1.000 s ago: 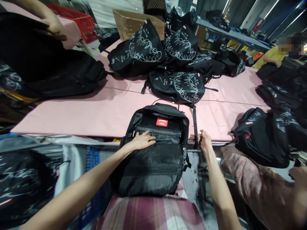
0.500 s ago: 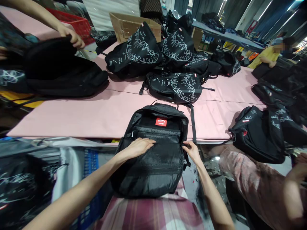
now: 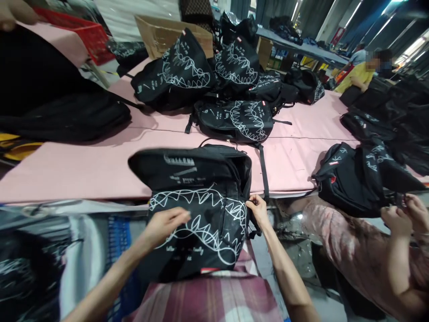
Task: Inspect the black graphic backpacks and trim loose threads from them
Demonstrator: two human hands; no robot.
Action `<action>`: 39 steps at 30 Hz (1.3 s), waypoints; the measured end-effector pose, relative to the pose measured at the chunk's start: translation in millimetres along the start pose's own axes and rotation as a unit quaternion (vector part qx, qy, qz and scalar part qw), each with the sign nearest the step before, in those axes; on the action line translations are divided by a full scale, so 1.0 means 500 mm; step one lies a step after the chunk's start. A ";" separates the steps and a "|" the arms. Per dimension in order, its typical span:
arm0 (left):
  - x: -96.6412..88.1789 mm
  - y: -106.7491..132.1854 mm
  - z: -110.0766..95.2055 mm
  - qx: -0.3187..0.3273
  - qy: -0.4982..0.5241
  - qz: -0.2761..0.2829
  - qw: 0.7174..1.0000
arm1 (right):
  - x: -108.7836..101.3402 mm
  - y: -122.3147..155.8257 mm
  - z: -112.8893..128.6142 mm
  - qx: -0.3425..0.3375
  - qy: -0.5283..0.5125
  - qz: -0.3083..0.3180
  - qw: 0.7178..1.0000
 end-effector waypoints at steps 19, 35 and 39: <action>0.119 -0.238 -0.331 0.451 -0.306 0.175 0.820 | 0.055 0.104 0.087 -0.065 -0.050 -0.020 0.996; -0.048 -0.349 -0.288 0.359 -0.216 -0.072 0.905 | 0.063 0.100 0.098 -0.057 -0.054 0.040 0.996; -0.177 -0.443 -0.145 0.064 -0.022 -0.204 0.977 | 0.048 0.111 0.094 -0.051 -0.036 0.062 0.996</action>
Point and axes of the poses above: each hand's wrist, its own y-axis away from the middle knuckle, its own x-axis out of the palm, z = x × y, the point moved 8 cm from there along -y, towards the middle knuckle, and after that the axes turned 15 degrees about x, right-handed, at the moved point
